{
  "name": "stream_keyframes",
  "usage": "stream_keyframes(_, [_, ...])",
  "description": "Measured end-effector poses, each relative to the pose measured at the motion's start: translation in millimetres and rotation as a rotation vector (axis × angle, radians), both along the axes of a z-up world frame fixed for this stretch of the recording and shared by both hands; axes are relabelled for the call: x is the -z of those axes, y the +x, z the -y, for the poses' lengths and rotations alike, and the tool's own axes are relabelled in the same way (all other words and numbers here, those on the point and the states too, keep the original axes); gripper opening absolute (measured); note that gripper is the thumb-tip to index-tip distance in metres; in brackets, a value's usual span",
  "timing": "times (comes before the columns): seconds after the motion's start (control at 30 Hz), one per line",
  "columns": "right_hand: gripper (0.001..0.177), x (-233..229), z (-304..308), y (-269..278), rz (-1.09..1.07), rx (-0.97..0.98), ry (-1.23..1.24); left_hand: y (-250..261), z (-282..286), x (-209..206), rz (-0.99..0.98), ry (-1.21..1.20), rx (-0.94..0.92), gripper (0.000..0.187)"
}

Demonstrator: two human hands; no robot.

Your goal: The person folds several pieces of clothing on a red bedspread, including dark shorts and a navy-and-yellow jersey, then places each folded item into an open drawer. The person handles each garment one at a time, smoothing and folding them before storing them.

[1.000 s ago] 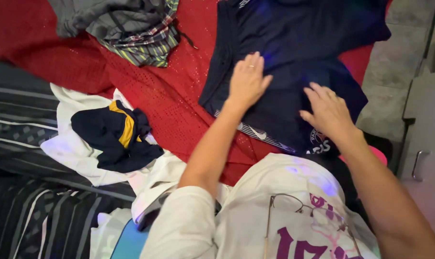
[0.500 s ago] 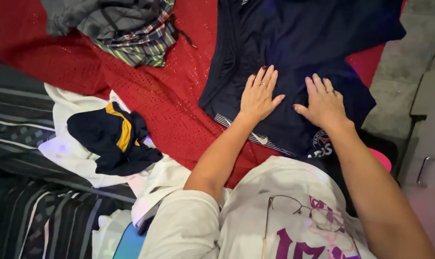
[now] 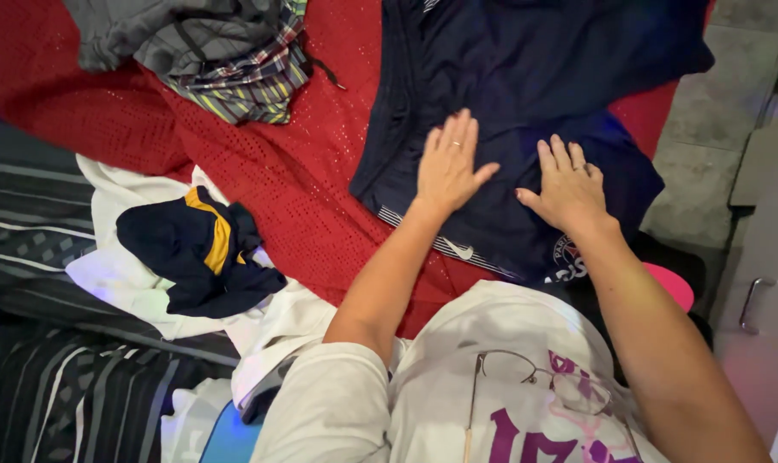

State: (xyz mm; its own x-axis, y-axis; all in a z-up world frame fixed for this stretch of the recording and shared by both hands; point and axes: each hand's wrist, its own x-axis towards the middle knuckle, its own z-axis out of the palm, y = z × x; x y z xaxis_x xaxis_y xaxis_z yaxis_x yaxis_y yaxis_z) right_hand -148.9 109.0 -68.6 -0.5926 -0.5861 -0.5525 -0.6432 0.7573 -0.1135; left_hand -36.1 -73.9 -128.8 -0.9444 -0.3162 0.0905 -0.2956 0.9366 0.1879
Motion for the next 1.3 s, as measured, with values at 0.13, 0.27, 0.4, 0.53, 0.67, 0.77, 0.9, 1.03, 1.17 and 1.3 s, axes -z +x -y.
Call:
stream_keyframes(0.13, [0.09,-4.5,-0.1,0.4,0.002,-0.01,0.006,5.9,37.4,-3.8,-0.135,-0.119,-0.133,0.086])
stream_keyframes(0.27, [0.09,-11.3,3.8,0.8,0.034,0.019,0.011,13.9,69.7,-12.5,-0.073,-0.133,-0.29,0.084])
stream_keyframes(0.4, [0.09,-8.6,2.1,0.8,0.041,0.014,0.034,15.1,95.0,-1.0,-0.135,0.024,-0.5,0.066])
stream_keyframes(0.53, [0.091,-5.8,3.0,2.1,0.017,0.052,-0.024,-9.3,110.9,-9.5,-0.107,0.403,-0.763,0.102])
stream_keyframes(0.67, [0.091,-6.6,3.0,-0.5,0.031,0.062,-0.039,-35.4,121.0,-14.9,-0.079,0.681,-0.89,0.106])
stream_keyframes(0.77, [0.09,-5.6,1.0,-2.2,0.054,0.029,0.007,-48.9,120.8,11.0,0.022,0.85,-0.845,0.071])
stream_keyframes(0.9, [0.091,-2.8,1.5,-2.6,0.065,0.029,0.034,-47.4,103.8,-7.3,-0.403,1.771,-0.749,0.042])
stream_keyframes(1.03, [0.091,-3.0,0.6,-4.0,0.081,0.046,0.017,-29.1,105.3,-8.1,-0.55,2.428,-0.702,0.043])
stream_keyframes(1.17, [0.09,-4.4,-3.3,-5.1,0.09,0.051,-0.03,-9.3,82.7,-0.5,-0.574,2.581,-0.59,0.044])
stream_keyframes(1.3, [0.091,-1.1,-10.2,-5.8,0.101,0.066,-0.104,4.6,56.9,8.0,-0.615,2.762,-0.329,0.046])
